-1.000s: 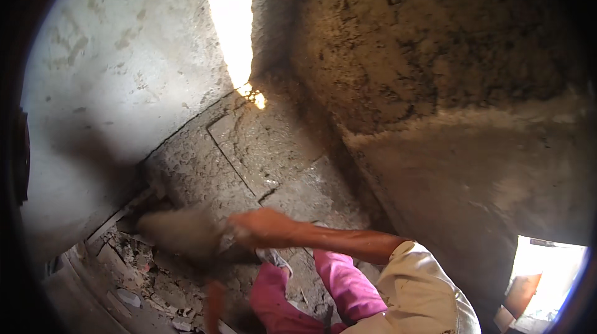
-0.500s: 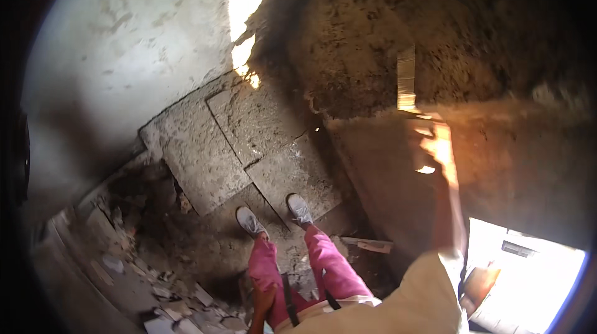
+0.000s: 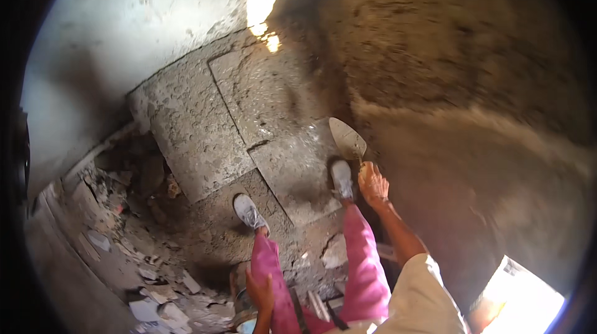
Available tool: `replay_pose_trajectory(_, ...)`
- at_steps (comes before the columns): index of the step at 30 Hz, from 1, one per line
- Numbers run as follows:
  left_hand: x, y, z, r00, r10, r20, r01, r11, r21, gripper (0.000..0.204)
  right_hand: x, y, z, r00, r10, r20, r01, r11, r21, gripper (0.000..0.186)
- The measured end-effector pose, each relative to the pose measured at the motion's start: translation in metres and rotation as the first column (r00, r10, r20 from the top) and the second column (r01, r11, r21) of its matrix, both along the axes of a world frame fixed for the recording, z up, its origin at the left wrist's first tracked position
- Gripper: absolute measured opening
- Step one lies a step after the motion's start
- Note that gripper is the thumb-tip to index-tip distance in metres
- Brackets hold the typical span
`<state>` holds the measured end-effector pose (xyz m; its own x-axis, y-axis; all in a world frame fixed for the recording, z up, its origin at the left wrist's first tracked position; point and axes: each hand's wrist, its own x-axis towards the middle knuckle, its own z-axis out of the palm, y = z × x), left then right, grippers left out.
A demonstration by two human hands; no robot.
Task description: The person applies wet plaster or mortar to an interior wall corner using a trowel, while holding a plastic cup of liquid in the other hand.
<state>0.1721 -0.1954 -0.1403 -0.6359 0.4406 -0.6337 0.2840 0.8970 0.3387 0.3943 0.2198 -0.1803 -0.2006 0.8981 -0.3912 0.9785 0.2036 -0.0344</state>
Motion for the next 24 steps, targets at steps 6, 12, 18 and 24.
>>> replay_pose_trajectory(6,0.014,0.010,0.006,0.988,0.148,0.033,-0.140,0.976,-0.168,0.053,-0.031,0.086,-0.214,0.994,-0.027,0.110,0.013,0.992,0.129,0.029)
replay_pose_trajectory(12,0.017,0.003,-0.007,0.999,-0.022,0.040,0.028,0.991,-0.133,0.038,-0.190,0.065,-0.305,0.930,-0.248,-0.272,0.220,0.967,-0.130,0.041)
replay_pose_trajectory(18,0.009,0.030,0.006,0.987,0.155,-0.038,-0.159,0.973,-0.165,0.039,-0.200,0.077,-0.212,0.865,-0.223,-0.450,0.160,0.972,-0.174,0.042)
replay_pose_trajectory(24,0.009,0.017,-0.004,0.989,0.135,-0.061,-0.143,0.978,-0.151,0.031,-0.164,0.078,-0.064,0.948,0.161,-0.276,-0.194,0.976,-0.098,0.031)
